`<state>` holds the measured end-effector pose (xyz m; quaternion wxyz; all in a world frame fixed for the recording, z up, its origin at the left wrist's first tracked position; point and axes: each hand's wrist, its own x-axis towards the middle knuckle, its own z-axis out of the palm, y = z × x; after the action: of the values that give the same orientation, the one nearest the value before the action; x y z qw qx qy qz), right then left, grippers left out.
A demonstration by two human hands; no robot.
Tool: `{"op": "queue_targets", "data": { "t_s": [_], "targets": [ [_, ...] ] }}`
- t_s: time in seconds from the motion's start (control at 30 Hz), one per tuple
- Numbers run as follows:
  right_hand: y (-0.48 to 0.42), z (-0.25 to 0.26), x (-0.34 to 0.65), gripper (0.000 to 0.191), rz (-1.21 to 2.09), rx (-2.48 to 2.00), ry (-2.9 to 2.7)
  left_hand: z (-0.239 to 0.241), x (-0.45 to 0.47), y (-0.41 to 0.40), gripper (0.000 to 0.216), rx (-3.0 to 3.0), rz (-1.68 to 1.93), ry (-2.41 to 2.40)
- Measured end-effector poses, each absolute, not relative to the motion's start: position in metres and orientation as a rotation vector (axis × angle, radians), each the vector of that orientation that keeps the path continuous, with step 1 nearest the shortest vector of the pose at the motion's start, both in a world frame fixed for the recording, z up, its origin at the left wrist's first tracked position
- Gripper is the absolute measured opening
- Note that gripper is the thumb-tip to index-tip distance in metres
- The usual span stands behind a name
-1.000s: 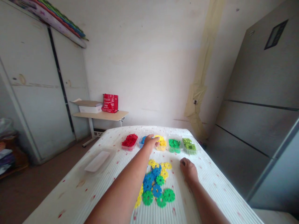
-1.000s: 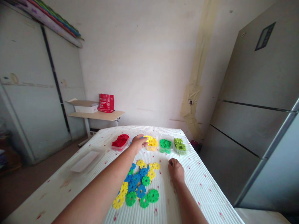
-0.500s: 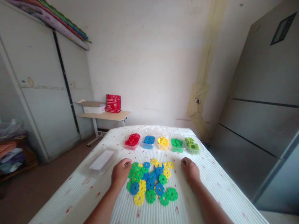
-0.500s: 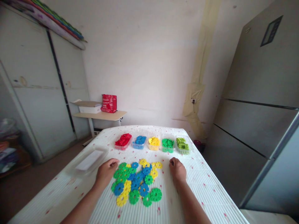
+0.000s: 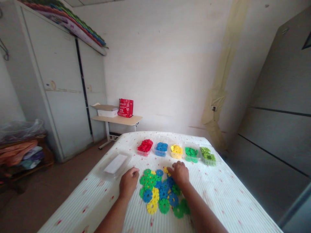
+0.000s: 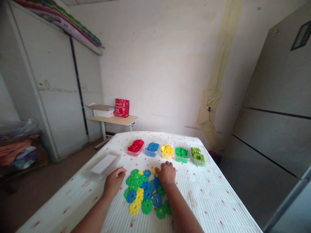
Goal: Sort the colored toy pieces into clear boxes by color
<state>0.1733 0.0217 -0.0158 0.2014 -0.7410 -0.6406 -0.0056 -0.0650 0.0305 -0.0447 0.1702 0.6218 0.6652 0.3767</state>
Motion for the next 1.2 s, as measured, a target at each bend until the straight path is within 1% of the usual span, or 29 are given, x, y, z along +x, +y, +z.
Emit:
{"op": "queue_targets", "data": {
  "t_s": [0.13, 0.23, 0.4, 0.53, 0.7, 0.77, 0.87, 0.97, 1.1, 1.2],
  "targets": [
    [0.033, -0.013, 0.162, 0.015, 0.136, -2.042, -1.754, -0.046, -0.066, 0.031, 0.021, 1.768, 1.069, 1.889],
    [0.043, -0.007, 0.171, 0.010, 0.276, -1.965, -1.731, -0.046, -0.065, 0.031, 0.021, 1.762, 1.072, 1.893],
    [0.048, 0.010, 0.212, 0.013, 0.488, -1.855, -1.646, -0.045, -0.064, 0.030, 0.020, 1.762, 1.064, 1.889],
    [0.037, 0.008, 0.247, 0.020, 0.589, -1.868, -1.630, -0.045, -0.064, 0.030, 0.020, 1.764, 1.058, 1.881],
    [0.025, -0.012, 0.261, 0.030, 0.615, -1.952, -1.714, -0.045, -0.064, 0.030, 0.018, 1.767, 1.048, 1.887],
    [0.024, -0.017, 0.260, 0.031, 0.586, -1.984, -1.742, -0.044, -0.064, 0.030, 0.019, 1.768, 1.039, 1.894],
    [0.023, -0.018, 0.259, 0.026, 0.562, -2.026, -1.758, -0.043, -0.064, 0.029, 0.019, 1.769, 1.028, 1.901],
    [0.020, -0.012, 0.258, 0.019, 0.610, -2.060, -1.740, -0.043, -0.063, 0.029, 0.019, 1.771, 1.021, 1.900],
    [0.022, 0.008, 0.256, 0.014, 0.749, -2.056, -1.679, -0.044, -0.063, 0.029, 0.020, 1.771, 1.017, 1.900],
    [0.035, 0.030, 0.253, 0.008, 0.689, -1.969, -1.576, -0.045, -0.063, 0.029, 0.020, 1.769, 1.013, 1.909]
  ]
}}
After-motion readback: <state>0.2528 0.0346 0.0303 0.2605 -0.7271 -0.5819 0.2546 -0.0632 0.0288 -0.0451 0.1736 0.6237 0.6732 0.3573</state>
